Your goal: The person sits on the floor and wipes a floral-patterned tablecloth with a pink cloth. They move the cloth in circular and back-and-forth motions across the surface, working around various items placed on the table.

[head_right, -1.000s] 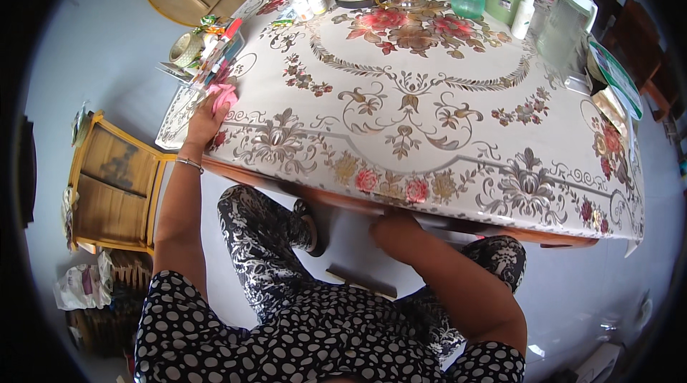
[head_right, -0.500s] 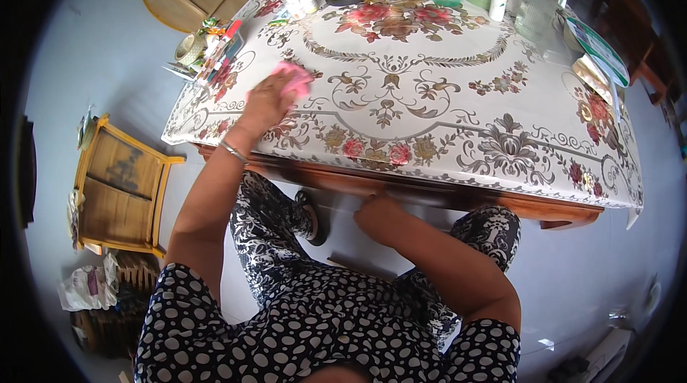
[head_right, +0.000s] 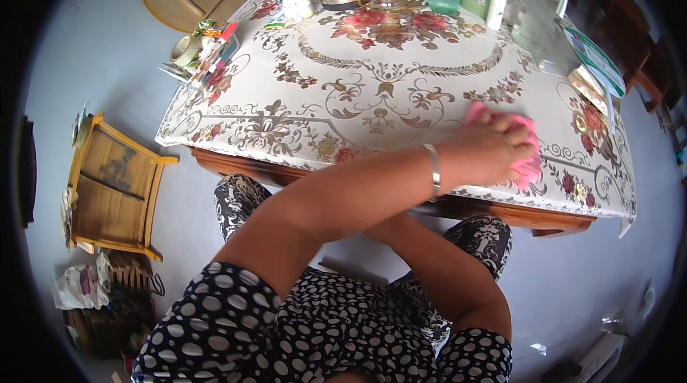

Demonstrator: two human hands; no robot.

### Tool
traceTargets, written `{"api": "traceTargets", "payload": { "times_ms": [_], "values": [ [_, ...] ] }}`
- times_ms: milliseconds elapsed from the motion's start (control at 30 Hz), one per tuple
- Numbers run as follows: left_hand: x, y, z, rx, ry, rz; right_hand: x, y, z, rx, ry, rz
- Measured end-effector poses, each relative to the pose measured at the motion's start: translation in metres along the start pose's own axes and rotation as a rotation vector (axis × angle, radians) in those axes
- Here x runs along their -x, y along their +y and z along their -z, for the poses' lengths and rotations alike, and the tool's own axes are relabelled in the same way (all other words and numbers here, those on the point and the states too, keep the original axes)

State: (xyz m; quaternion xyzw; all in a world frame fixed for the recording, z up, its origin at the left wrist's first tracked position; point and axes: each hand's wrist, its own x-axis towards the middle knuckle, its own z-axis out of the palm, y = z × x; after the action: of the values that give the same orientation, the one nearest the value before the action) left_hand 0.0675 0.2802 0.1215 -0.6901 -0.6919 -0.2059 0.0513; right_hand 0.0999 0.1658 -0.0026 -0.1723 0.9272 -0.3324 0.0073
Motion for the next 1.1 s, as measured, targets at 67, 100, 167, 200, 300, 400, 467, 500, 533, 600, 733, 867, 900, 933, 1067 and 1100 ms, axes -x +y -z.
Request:
{"api": "traceTargets", "payload": {
  "times_ms": [67,100,167,200,300,400,467,500,533,600,733,867,900,933,1067,1100],
  "values": [
    [-0.008,0.008,0.010,0.008,-0.102,0.020,-0.010,-0.003,0.003,-0.293,0.141,-0.060],
    [-0.005,0.004,0.012,0.007,-0.090,0.040,-0.014,-0.003,0.005,-0.393,0.167,-0.075],
    [0.004,-0.009,0.016,0.009,-0.066,0.072,-0.017,-0.002,0.010,-0.445,0.122,-0.089],
    [0.009,-0.019,0.021,-0.005,-0.083,0.093,-0.017,0.001,0.014,-0.437,0.078,-0.097],
    [0.039,-0.069,0.047,-0.064,-0.104,0.169,-0.015,0.004,0.024,-0.192,-0.186,-0.128],
    [0.092,-0.132,0.059,-0.221,-0.037,0.269,-0.021,-0.018,0.041,0.526,-0.757,-0.113],
    [0.125,-0.142,0.099,-0.263,-0.114,0.411,-0.017,-0.009,0.035,0.558,-0.628,-0.050],
    [0.143,-0.156,0.112,-0.296,-0.130,0.455,-0.013,-0.003,0.030,0.575,-0.565,-0.014],
    [0.161,-0.172,0.121,-0.329,-0.147,0.497,-0.012,0.003,0.024,0.575,-0.517,-0.011],
    [0.198,-0.195,0.142,-0.357,-0.128,0.625,-0.010,0.016,0.011,0.565,-0.422,0.001],
    [0.285,-0.227,0.181,-0.409,-0.038,0.818,-0.016,0.021,0.003,0.417,-0.419,-0.065],
    [0.363,-0.245,0.215,-0.447,-0.052,0.994,-0.021,0.014,0.008,0.400,-0.467,-0.137],
    [0.377,-0.247,0.222,-0.441,-0.030,1.052,-0.020,0.018,0.007,0.380,-0.454,-0.161],
    [0.393,-0.246,0.232,-0.440,-0.010,1.114,-0.020,0.020,0.006,0.358,-0.441,-0.176],
    [0.477,-0.270,0.255,-0.491,0.084,1.185,-0.018,0.023,0.002,0.317,-0.392,-0.214],
    [0.487,-0.266,0.260,-0.533,0.087,1.281,-0.018,0.019,0.005,0.320,-0.405,-0.219]
  ]
}}
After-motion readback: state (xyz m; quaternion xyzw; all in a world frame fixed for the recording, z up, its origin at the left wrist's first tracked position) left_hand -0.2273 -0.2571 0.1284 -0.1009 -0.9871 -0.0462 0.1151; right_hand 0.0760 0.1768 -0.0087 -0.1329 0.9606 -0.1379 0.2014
